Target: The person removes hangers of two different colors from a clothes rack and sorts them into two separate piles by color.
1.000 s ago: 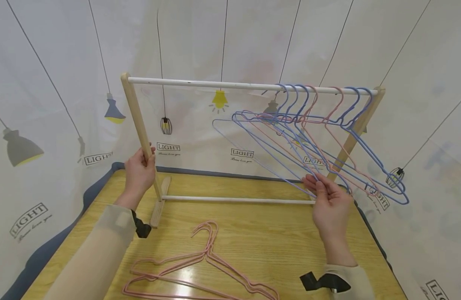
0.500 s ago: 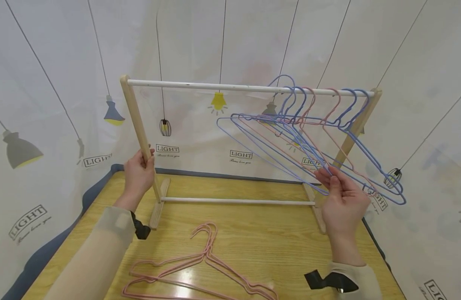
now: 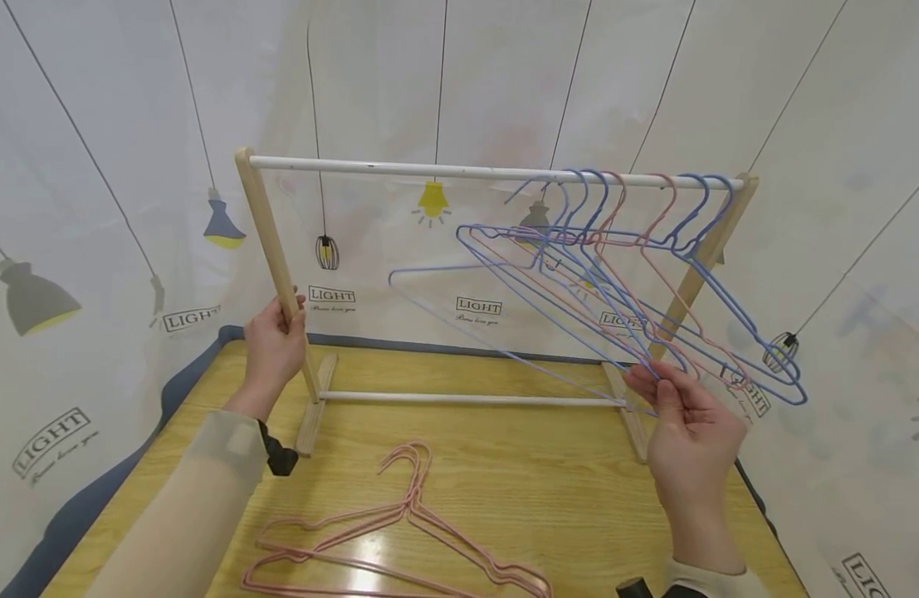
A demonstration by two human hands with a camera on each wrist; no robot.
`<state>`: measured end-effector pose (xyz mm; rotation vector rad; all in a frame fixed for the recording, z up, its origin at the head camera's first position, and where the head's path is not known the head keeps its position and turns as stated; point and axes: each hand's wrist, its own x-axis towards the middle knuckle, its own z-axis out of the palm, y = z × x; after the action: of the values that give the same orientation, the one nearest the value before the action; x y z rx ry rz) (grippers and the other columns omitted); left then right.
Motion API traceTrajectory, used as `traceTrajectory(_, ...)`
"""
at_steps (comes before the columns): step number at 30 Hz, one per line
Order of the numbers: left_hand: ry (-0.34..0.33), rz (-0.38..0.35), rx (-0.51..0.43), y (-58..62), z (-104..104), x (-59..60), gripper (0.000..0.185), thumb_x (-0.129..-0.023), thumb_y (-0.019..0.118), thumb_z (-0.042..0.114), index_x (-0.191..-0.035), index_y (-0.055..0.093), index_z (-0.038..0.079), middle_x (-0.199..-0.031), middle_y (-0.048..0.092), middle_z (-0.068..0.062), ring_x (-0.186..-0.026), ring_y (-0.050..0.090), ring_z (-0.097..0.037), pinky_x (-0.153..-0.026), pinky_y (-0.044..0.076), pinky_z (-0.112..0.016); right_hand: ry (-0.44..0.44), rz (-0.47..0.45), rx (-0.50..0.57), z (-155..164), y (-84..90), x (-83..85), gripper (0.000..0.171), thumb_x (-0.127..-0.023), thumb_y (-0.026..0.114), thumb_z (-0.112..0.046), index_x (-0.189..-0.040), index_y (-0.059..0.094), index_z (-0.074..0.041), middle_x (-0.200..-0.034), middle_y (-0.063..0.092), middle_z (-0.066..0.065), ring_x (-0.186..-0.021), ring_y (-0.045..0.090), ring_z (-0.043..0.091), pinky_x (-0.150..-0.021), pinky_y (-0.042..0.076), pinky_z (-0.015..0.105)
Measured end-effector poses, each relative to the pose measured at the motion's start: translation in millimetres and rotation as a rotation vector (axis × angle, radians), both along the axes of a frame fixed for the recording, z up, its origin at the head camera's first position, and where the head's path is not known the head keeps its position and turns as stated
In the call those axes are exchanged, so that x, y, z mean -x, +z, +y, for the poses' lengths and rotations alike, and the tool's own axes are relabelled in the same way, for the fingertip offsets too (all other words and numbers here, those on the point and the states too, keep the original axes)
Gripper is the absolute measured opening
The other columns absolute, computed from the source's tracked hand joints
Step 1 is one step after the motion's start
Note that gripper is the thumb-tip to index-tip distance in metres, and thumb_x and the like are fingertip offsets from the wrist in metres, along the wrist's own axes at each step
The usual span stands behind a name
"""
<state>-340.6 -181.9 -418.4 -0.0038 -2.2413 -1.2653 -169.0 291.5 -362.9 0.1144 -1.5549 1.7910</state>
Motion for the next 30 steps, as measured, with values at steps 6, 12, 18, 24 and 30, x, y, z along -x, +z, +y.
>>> traceTrajectory(6, 0.003, 0.005, 0.004, 0.1, -1, 0.5, 0.029, -0.108, 0.061, 0.008, -0.135, 0.069, 0.005, -0.111, 0.075, -0.022, -0.087, 0.072, -0.034, -0.071, 0.058, -0.048, -0.002, -0.244, -0.047, 7, -30.2, -13.3, 0.022, -0.105, 0.056, 0.006, -0.119, 0.07, 0.016, -0.096, 0.08, 0.012, -0.083, 0.078, 0.017, -0.089, 0.055, 0.024)
traceTrajectory(12, 0.003, -0.003, -0.01, -0.8, -1, 0.7, 0.03, -0.108, 0.06, 0.008, -0.136, 0.069, 0.006, -0.115, 0.075, -0.022, -0.09, 0.072, -0.033, -0.072, 0.058, -0.048, 0.069, -0.356, -0.105, 24, -59.0, -24.8, 0.024, -0.108, 0.053, 0.004, -0.121, 0.069, 0.015, -0.098, 0.08, 0.009, -0.086, 0.078, 0.015, -0.087, 0.056, 0.024)
traceTrajectory(18, -0.007, -0.006, -0.01, 0.0, 0, -0.1, 0.03, -0.108, 0.06, 0.009, -0.138, 0.068, 0.006, -0.115, 0.075, -0.024, -0.089, 0.073, -0.033, -0.071, 0.058, -0.047, 0.135, -0.362, -0.147, 49, -85.3, -36.3, 0.024, -0.109, 0.051, 0.003, -0.122, 0.069, 0.013, -0.1, 0.08, 0.009, -0.087, 0.078, 0.016, -0.084, 0.057, 0.025)
traceTrajectory(24, -0.012, -0.007, -0.019, 1.7, 1, -2.1, 0.031, -0.108, 0.06, 0.007, -0.137, 0.068, 0.005, -0.117, 0.074, -0.024, -0.09, 0.072, -0.033, -0.071, 0.058, -0.047, 0.175, -0.456, -0.179, 78, -100.1, -44.4, 0.026, -0.109, 0.051, 0.001, -0.122, 0.074, 0.0, -0.099, 0.08, 0.006, -0.087, 0.078, 0.015, -0.081, 0.058, 0.023)
traceTrajectory(30, -0.017, -0.015, -0.02, 2.9, 0, -2.7, 0.031, -0.108, 0.06, 0.007, -0.138, 0.068, 0.005, -0.116, 0.074, -0.024, -0.09, 0.072, -0.033, -0.071, 0.058, -0.046, 0.216, -0.589, -0.226, 106, -110.6, -48.2, 0.026, -0.11, 0.051, 0.002, -0.118, 0.076, -0.001, -0.097, 0.08, 0.008, -0.084, 0.078, 0.016, -0.079, 0.058, 0.021)
